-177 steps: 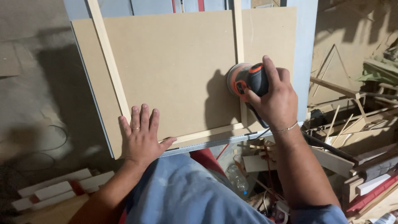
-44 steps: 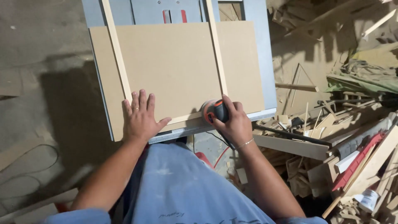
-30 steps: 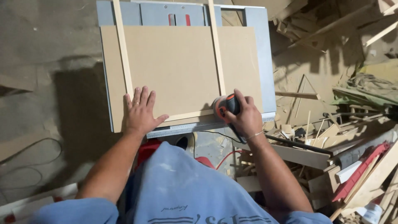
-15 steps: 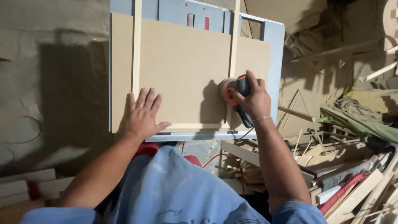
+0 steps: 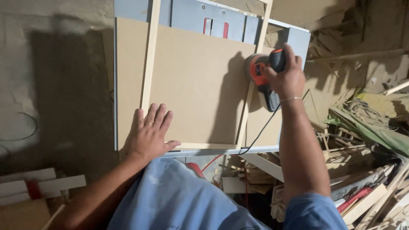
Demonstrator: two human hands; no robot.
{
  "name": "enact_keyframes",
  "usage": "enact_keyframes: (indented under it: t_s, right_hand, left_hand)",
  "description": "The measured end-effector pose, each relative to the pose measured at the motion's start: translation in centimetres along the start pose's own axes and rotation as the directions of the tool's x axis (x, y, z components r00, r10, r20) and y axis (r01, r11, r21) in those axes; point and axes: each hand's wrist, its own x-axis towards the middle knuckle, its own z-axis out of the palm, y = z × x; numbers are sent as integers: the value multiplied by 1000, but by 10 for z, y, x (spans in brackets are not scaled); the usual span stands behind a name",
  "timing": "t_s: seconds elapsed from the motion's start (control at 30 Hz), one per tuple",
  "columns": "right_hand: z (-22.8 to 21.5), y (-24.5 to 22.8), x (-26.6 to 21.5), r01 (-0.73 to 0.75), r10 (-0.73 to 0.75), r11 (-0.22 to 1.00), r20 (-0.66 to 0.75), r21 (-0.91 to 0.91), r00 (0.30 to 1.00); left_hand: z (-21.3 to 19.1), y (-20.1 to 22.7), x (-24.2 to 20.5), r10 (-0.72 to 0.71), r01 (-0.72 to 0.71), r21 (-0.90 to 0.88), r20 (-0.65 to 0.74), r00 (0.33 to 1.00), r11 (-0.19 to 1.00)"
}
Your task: Sanding the edges and surface of a wooden frame using an orbital sander
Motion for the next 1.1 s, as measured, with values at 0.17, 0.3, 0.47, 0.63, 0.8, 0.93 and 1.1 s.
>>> enact_keyframes:
  t_s: [0.17, 0.3, 0.47, 0.63, 0.8, 0.93, 1.1]
  right_hand:
    - [-13, -8, 38, -11, 12, 995, -8, 103, 1000]
    - [-6, 15, 71, 93, -83, 991, -105, 95, 991]
    - [-5, 13, 90, 92, -72, 979, -114, 182, 991]
    - [-2, 2, 108, 146, -122, 973, -139, 180, 983]
    - [12, 10, 139, 312, -279, 947, -281, 78, 918]
    - [21, 21, 165, 298, -257, 950, -313, 88, 914]
    - [37, 47, 191, 323, -273, 942, -343, 95, 899]
  left_hand:
    - [-7, -9, 1, 77, -56, 79, -289, 954, 995]
    - [-7, -10, 0, 83, -55, 97, -308, 948, 994]
    - [-6, -10, 0, 78, -60, 68, -314, 946, 996]
    - [-8, -11, 1, 86, -56, 105, -305, 948, 993]
    - [-11, -11, 0, 101, -71, 116, -281, 955, 991]
    - [-12, -11, 0, 98, -69, 112, -282, 955, 991]
    - [-7, -10, 0, 79, -61, 87, -221, 972, 994]
